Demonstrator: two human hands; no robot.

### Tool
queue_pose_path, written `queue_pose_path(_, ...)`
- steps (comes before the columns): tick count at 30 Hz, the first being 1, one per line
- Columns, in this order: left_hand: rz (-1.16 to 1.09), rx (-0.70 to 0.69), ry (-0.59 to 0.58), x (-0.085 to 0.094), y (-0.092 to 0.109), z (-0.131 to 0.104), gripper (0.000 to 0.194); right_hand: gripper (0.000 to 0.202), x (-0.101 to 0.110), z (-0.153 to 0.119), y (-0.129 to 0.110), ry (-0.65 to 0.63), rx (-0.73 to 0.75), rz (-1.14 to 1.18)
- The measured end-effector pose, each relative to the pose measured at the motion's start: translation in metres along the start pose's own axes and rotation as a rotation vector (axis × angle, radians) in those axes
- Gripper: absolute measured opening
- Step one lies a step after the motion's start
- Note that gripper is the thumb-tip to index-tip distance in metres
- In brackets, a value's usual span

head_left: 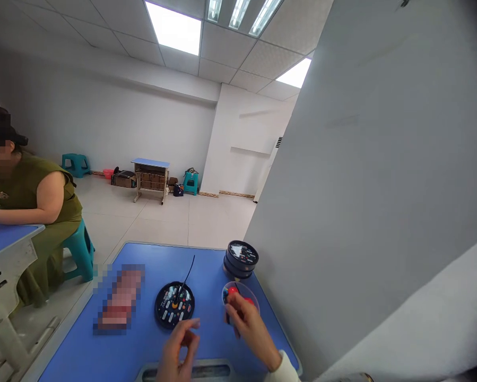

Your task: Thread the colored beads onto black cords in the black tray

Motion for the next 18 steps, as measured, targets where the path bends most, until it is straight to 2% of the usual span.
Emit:
queue_pose_path(2, -0.131, 0.181, -0.092, -0.019, -0.015, -0.014, 0.055, 0.024, -0.02, -0.029, -0.013, -0.101, 0.109, 0.106)
queue_pose_path(4, -0.215, 0.335, -0.153, -0.029, -0.028, -0.028, 0.059, 0.022, -0.034, -0.052, -0.014, -0.166, 0.144, 0.064)
queue_pose_path(6, -0.254, 0.431, -0.147, -0.028, -0.037, -0.036, 0.057, 0.02, -0.038, -0.064, -0.011, -0.198, 0.141, -0.001)
queue_pose_path(7, -0.268, 0.466, -0.121, -0.024, -0.04, -0.038, 0.056, 0.02, -0.034, -0.064, -0.007, -0.181, 0.124, -0.047)
queue_pose_path(9, -0.299, 0.544, -0.052, -0.012, -0.043, -0.041, 0.056, 0.022, -0.013, -0.052, 0.002, -0.085, 0.065, -0.197)
queue_pose_path(11, -0.324, 0.642, 0.016, -0.002, -0.046, -0.043, 0.058, 0.025, 0.023, -0.033, 0.015, 0.09, -0.039, -0.479)
queue_pose_path(13, -0.354, 0.717, 0.069, 0.006, -0.046, -0.044, 0.06, 0.024, 0.045, -0.014, 0.024, 0.137, -0.101, -0.672)
queue_pose_path(15, -0.389, 0.745, 0.092, 0.01, -0.043, -0.043, 0.06, 0.02, 0.053, 0.002, 0.029, 0.137, -0.121, -0.733)
queue_pose_path(18, -0.422, 0.756, 0.082, 0.012, -0.039, -0.043, 0.056, 0.017, 0.051, 0.021, 0.035, 0.135, -0.13, -0.778)
Point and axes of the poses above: each hand's wrist, its own z-axis towards the middle knuckle, its own x-axis out of the back of the hand, y = z × x, the point moved 9 cm from there along z, towards the middle knuckle, and after that the axes turned 12 degrees about y, right-handed, at the moved point
